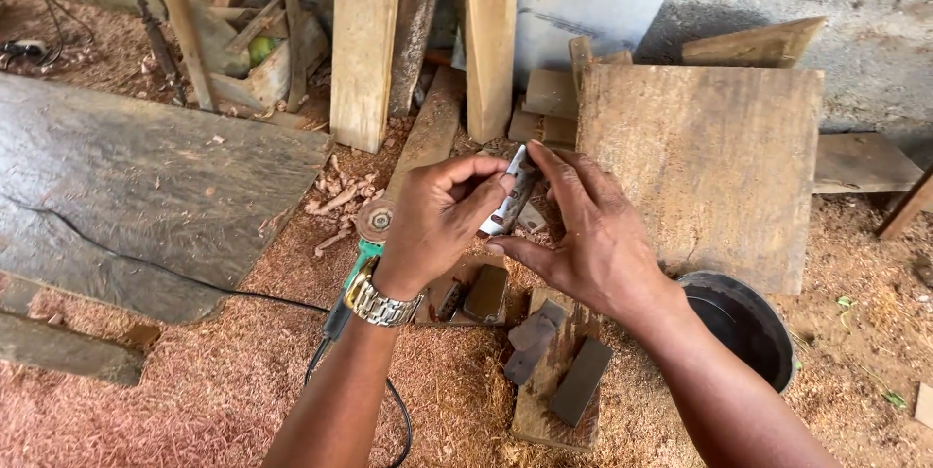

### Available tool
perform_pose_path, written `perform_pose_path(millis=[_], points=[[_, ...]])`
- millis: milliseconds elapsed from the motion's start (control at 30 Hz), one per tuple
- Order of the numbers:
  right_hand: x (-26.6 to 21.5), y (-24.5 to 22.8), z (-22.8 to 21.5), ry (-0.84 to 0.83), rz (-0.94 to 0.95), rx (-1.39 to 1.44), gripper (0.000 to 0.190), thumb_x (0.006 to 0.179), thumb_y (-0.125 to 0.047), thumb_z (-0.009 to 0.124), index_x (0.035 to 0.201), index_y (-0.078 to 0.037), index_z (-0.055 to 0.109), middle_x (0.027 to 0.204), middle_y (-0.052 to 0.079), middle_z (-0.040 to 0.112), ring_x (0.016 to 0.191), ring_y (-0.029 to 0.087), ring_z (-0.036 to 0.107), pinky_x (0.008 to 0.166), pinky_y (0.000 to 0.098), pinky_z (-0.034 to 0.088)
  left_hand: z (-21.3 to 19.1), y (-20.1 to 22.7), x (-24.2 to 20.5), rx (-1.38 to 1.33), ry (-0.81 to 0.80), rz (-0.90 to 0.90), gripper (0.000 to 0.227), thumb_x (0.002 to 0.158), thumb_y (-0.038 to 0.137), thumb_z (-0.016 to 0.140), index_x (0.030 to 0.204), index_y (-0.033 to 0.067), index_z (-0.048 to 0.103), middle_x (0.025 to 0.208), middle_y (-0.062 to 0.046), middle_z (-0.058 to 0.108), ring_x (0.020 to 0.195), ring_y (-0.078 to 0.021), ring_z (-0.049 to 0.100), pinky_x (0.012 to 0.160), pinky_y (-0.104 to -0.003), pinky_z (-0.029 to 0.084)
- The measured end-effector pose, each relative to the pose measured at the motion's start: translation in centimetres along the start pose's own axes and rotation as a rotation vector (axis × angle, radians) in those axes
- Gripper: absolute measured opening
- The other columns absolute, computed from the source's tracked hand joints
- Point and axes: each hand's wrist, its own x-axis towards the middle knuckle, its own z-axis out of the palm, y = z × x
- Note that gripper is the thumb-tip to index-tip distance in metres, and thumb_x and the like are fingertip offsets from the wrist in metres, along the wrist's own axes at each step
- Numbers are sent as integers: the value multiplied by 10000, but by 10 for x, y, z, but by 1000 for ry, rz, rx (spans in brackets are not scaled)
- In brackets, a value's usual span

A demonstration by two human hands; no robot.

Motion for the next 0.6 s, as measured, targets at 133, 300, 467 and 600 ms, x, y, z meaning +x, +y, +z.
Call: perform_pose_path(millis=[133, 300, 467, 600], points=[[-1, 5, 2, -29, 54, 27, 1038, 731, -486, 873, 1520, -17, 388, 1329, 254, 591, 1170, 414, 626, 951, 492, 551, -2, 12, 2, -17, 0, -40, 199, 997, 174, 717, 1147, 48, 755, 885, -40, 795, 628, -9, 667, 470, -163, 492], [-1, 3, -2, 1, -54, 9, 1019, 750, -496, 873, 1516, -28, 391, 1352, 255, 599, 1231, 438, 597, 1021, 519, 501, -7, 21, -2, -54, 0, -143, 228, 987, 137, 718, 1189, 40, 756, 844, -30, 791, 631, -3, 642, 475, -164, 457], [-1, -1, -7, -39, 27, 26, 1033, 742, -503, 871, 1526, -51, 374, 1333, 240, 596, 1152, 410, 625, 974, 504, 525, -10, 26, 0, -64, -24, -129, 251, 990, 119, 695, 1226, 46, 735, 936, -51, 798, 642, -8, 648, 483, -168, 486], [-6, 2, -5, -94, 142, 103, 1064, 733, -523, 871, 1535, -61, 345, 1270, 206, 589, 1039, 347, 668, 893, 455, 577, -13, 22, -4, -411, -73, -165, 335, 1029, 92, 638, 1360, 55, 669, 1269, -94, 737, 844, -44, 636, 701, -212, 581]])
